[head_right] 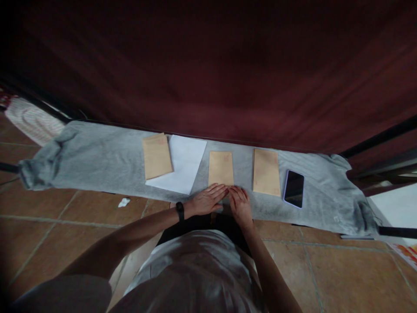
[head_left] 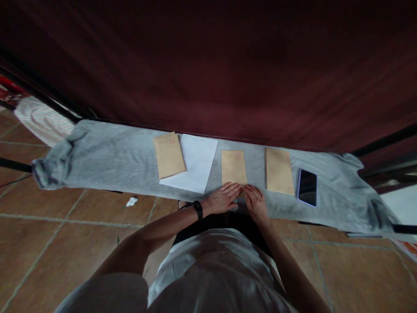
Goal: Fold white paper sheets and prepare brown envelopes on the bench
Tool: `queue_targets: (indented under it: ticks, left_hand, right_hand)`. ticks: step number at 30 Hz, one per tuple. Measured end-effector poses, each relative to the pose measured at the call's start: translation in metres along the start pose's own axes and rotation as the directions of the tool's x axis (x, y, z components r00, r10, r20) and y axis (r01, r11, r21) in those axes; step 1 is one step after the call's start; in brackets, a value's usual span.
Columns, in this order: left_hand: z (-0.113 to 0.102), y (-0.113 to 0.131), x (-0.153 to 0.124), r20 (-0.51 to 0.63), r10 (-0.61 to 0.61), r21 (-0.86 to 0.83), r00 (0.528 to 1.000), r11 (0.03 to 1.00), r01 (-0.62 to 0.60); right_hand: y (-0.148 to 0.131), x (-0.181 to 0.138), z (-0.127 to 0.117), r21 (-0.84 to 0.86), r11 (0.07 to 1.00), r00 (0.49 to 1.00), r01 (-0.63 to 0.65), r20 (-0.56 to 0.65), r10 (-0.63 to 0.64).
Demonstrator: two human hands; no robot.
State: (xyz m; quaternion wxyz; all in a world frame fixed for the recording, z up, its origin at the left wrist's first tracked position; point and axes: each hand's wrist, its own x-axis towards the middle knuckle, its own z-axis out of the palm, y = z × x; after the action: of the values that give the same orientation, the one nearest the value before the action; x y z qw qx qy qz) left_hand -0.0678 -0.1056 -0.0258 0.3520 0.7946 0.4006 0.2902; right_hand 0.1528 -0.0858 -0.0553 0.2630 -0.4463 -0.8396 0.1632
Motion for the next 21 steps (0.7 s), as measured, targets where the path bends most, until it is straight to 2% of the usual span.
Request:
queue_targets:
  ticks: [2, 4, 7, 9, 13, 21]
  left_hand:
    - [0.001, -0.003, -0.002, 0.027, 0.031, 0.093, 0.999, 0.995, -0.034]
    - [0.002, -0.006, -0.002, 0.080, 0.041, 0.260, 0.996, 0.964, -0.061]
    - [0.004, -0.010, -0.002, 0.145, 0.051, 0.500, 0.988, 0.858, -0.118]
    - [0.004, -0.012, -0.001, 0.173, 0.068, 0.597, 0.983, 0.786, -0.159]
    - [0.002, -0.012, 0.000, 0.198, 0.090, 0.673, 0.976, 0.712, -0.201]
    - [0.000, -0.012, 0.001, 0.198, 0.103, 0.691, 0.975, 0.690, -0.214]
  right_hand:
    - [0.002, 0.007, -0.001, -0.001, 1.000, 0.999, 0.029, 0.039, -0.029]
    - [0.003, 0.017, -0.002, -0.023, 0.998, 0.993, 0.061, 0.099, -0.059]
    - [0.005, 0.036, -0.003, -0.092, 0.991, 0.983, 0.093, 0.165, -0.077]
    - [0.008, 0.051, -0.001, -0.145, 0.983, 0.980, 0.109, 0.182, -0.082]
    - [0.018, 0.083, 0.006, -0.225, 0.969, 0.984, 0.101, 0.166, -0.064]
    - [0.032, 0.136, 0.024, -0.329, 0.944, 0.998, -0.006, 0.062, 0.028]
